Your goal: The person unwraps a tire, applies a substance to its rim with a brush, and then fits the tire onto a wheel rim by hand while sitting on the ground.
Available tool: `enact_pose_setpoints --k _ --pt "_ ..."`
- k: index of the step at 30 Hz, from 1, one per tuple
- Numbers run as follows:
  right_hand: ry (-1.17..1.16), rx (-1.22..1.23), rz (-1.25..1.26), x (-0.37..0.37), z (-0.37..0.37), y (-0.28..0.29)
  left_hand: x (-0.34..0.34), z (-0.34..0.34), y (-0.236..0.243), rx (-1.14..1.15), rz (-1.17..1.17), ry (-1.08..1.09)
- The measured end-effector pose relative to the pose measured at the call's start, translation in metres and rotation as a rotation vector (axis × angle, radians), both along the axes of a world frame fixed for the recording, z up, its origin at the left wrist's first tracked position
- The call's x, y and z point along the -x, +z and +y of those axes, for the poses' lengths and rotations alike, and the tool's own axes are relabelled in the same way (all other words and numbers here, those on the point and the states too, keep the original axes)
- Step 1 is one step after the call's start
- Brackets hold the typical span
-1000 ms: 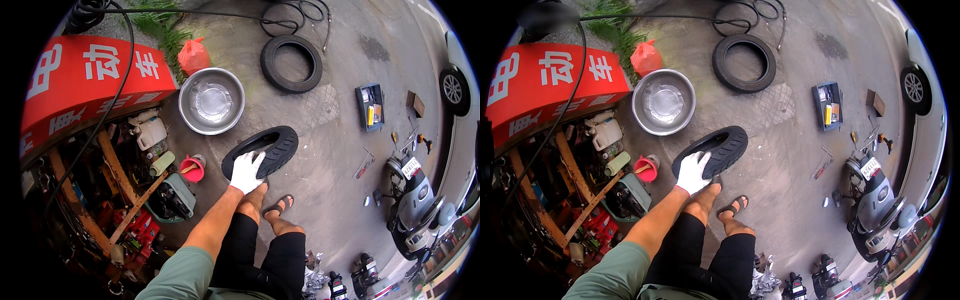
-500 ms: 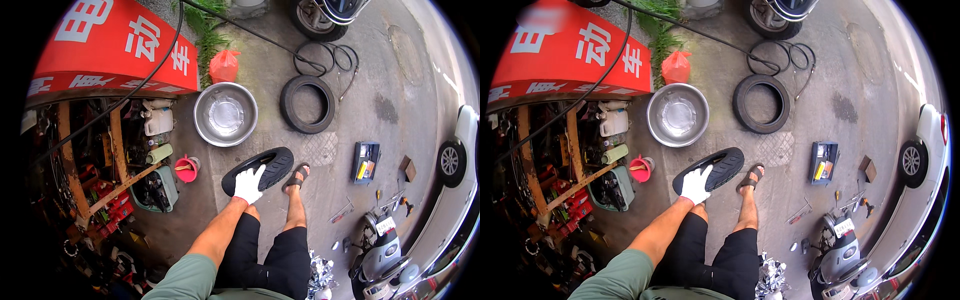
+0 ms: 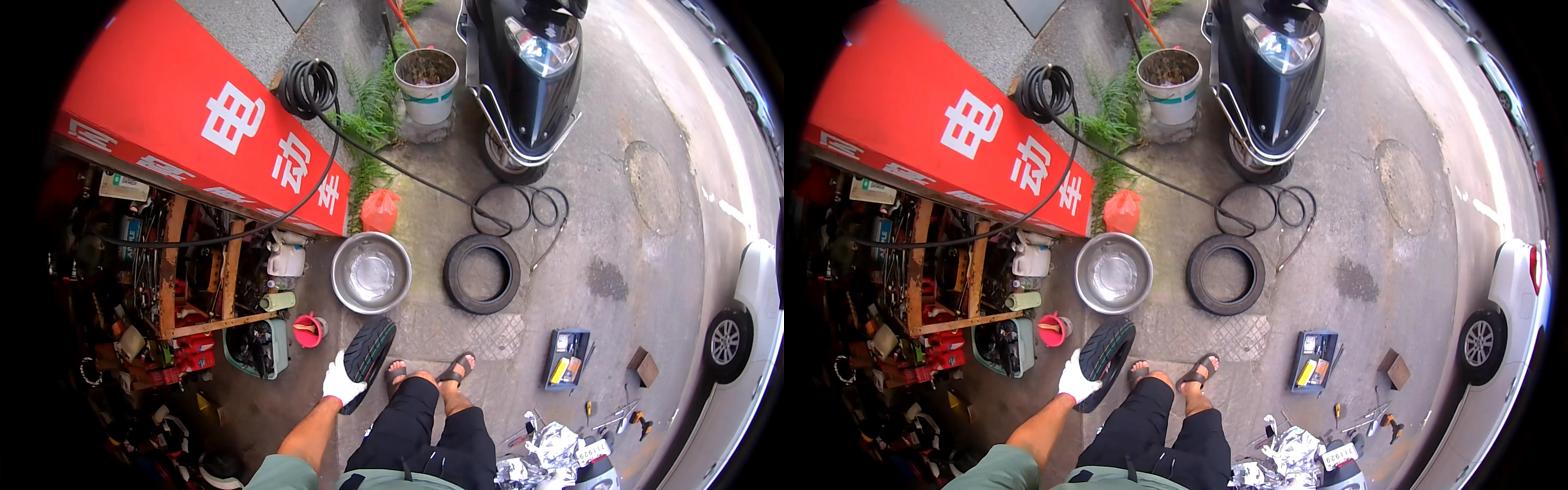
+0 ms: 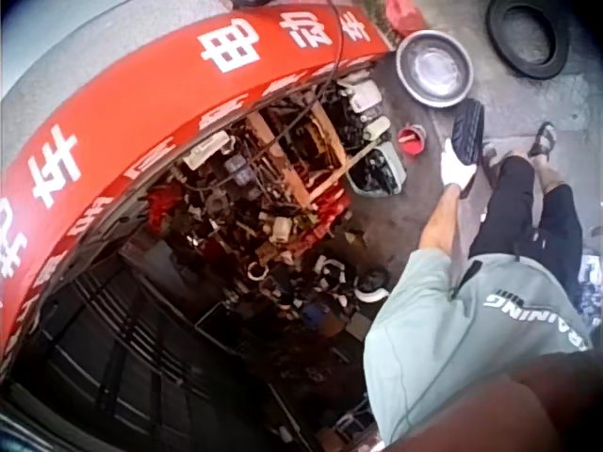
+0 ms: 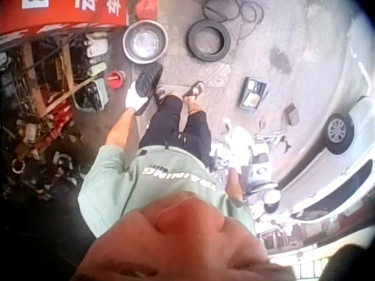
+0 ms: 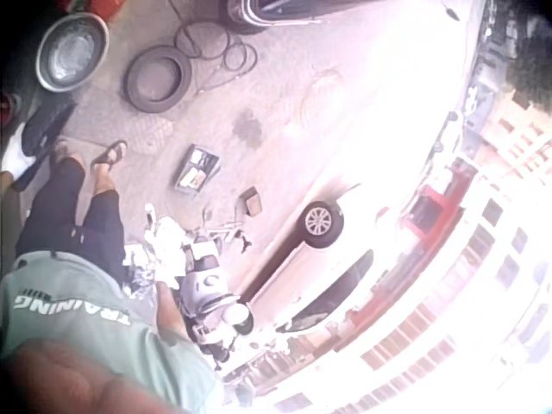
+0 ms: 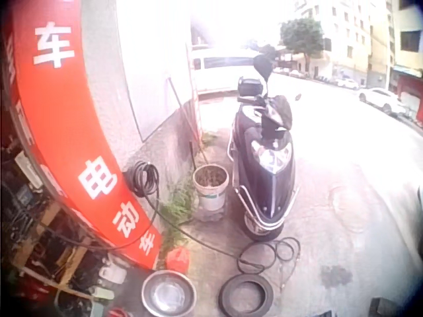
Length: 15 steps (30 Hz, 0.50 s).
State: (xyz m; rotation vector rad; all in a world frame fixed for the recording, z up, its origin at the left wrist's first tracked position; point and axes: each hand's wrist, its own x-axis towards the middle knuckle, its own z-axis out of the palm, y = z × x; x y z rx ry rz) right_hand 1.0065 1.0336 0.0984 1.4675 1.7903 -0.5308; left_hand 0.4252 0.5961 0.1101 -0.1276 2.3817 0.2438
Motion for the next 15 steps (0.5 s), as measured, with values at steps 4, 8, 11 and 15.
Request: enact_pose_setpoints --k 4,8,11,15 --pt "-0.104 -0.102 0.284 0.129 0.062 0.003 -0.023 -0.03 0.057 0.06 0.044 0.217" --pt "0.271 -0.202 0.089 0.306 0.101 0.06 -0.04 -0.034 0.087 0.108 -0.027 0.422" --pt "0.344 -0.112 0.366 0.391 0.14 0.048 -0.041 -0.036 0.088 0.122 -0.074 0.538" --pt "0.377 -0.18 0.63 0.489 0.185 0.034 -0.02 -0.028 0.083 0.107 -0.074 0.664"
